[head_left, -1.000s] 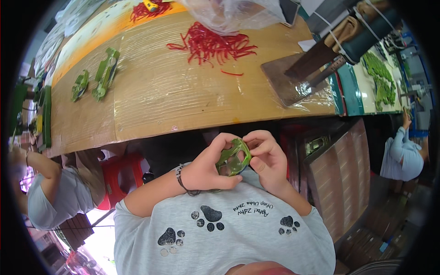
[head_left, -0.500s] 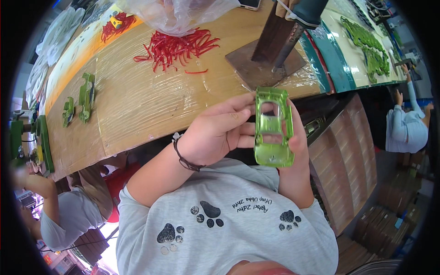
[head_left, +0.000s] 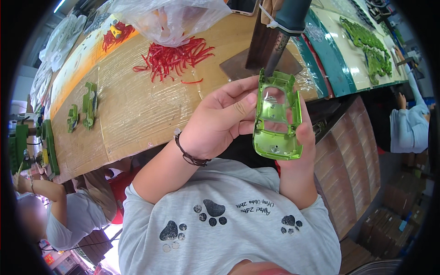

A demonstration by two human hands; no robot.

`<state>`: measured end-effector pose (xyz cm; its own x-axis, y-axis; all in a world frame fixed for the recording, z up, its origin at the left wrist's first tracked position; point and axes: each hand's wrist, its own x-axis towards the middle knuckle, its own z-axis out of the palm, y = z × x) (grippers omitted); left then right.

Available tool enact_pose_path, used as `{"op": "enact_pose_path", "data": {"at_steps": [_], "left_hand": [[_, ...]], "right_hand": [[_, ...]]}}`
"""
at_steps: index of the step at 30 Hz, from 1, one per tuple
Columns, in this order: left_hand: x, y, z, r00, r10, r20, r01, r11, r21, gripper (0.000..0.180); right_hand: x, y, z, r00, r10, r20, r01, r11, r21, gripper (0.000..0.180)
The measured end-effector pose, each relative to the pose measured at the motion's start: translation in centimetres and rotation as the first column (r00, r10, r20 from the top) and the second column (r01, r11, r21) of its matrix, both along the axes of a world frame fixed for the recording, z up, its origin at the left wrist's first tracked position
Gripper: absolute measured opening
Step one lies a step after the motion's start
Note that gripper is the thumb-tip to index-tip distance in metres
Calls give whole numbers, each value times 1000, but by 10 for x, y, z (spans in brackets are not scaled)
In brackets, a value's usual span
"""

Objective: Trimming excess plastic and then assembling toy car shells using a heated bonding tool.

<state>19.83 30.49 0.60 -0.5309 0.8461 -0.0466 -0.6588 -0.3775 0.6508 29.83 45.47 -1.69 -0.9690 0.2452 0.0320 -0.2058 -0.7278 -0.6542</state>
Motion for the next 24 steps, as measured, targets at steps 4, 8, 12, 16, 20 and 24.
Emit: {"op": "enact_pose_path", "data": {"at_steps": [4,8,12,16,20,24], "left_hand": [[-1,-2,5,1000,5,-8,-5,997,-75,57],[0,-4,13,1000,-15,16,16,998,-67,52],[-1,-7,22,997,-15,77,21,997,-71,51],[-4,-8,21,999,7,49,-2,994,-109,52],[-5,-10,13,998,65,14,-62,981,-184,53],[-1,-11,12,987,155,41,-141,961,-240,55]], "right_hand": [[2,-3,8,1000,-3,7,3,1000,26,103],[2,-8,26,997,41,58,-37,997,-63,95],[7,-10,23,997,70,41,-62,984,-167,85],[1,-13,19,996,75,-47,-83,979,-187,57],[-7,-12,12,995,98,29,-94,989,-112,61],[-12,-9,-1,984,175,14,-169,968,-183,60]]}}
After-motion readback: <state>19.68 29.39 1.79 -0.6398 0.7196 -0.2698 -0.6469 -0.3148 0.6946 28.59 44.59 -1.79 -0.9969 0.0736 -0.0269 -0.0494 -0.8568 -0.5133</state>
